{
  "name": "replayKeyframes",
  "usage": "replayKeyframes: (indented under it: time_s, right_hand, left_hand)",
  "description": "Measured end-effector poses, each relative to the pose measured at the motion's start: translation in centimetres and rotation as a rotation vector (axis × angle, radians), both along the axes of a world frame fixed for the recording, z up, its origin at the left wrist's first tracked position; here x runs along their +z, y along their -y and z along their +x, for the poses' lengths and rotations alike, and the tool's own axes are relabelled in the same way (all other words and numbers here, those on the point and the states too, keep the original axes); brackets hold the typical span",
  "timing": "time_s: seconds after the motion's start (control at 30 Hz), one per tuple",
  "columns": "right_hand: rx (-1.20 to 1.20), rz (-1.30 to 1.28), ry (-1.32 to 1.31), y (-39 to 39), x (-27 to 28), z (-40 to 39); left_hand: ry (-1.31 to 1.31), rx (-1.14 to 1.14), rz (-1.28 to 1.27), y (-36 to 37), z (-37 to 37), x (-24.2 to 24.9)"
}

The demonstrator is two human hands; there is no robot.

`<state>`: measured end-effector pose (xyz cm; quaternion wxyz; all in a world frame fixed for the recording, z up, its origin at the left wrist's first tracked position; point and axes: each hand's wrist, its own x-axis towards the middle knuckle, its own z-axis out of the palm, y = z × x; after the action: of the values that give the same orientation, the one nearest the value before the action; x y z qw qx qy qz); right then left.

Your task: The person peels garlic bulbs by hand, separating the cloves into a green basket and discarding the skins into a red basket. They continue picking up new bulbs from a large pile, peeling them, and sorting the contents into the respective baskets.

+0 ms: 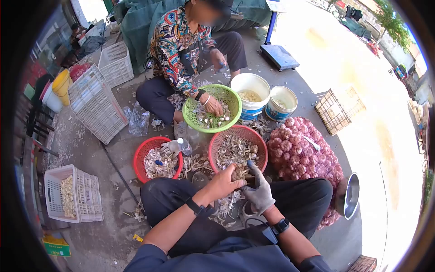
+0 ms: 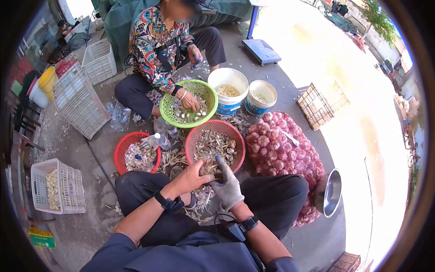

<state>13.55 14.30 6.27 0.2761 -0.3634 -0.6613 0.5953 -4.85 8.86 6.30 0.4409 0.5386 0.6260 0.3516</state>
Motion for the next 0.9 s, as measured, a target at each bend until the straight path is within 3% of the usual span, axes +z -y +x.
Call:
replayKeyframes:
  time_s: [0.13, 0.17, 0.27, 0.3, 0.37, 0.53, 0.73, 0.9]
  right_hand:
    - [-0.07, -0.382, -0.283, 1.0, 1.4, 2.3]
    - [-0.105, -0.512, -0.355, 1.3, 1.7, 2.5]
    - [-0.06, -0.612, -0.203, 2.4, 2.5, 2.3]
    - [-0.1, -0.416, -0.208, 3.1, 0.8, 1.6]
    - [-0.042, -0.43, -0.06, 3.3, 0.3, 1.7]
    - [-0.039, -0.473, -0.099, 4.5, -0.8, 2.3]
    - [-0.052, -0.597, -0.194, 4.8, -1.5, 3.0]
    - [-0.104, -0.685, -0.259, 4.8, -0.1, 3.4]
  left_hand:
    - [0.295, 0.203, -0.002, 4.0, 2.5, 0.9]
    - [0.237, 0.217, 0.027, 4.8, 2.9, 0.5]
    - [0.054, 0.268, 0.098, 6.3, 4.6, 0.3]
    - [0.005, 0.27, 0.051, 6.8, 5.0, 1.1]
    - [-0.092, 0.264, -0.041, 7.5, 5.5, 2.6]
    - [-0.155, 0.223, -0.099, 8.6, 5.8, 1.5]
    - [0.935, 0.316, -0.089, 8.8, 5.9, -3.0]
    - [0.998, 0.368, -0.044, 8.3, 6.7, -2.8]
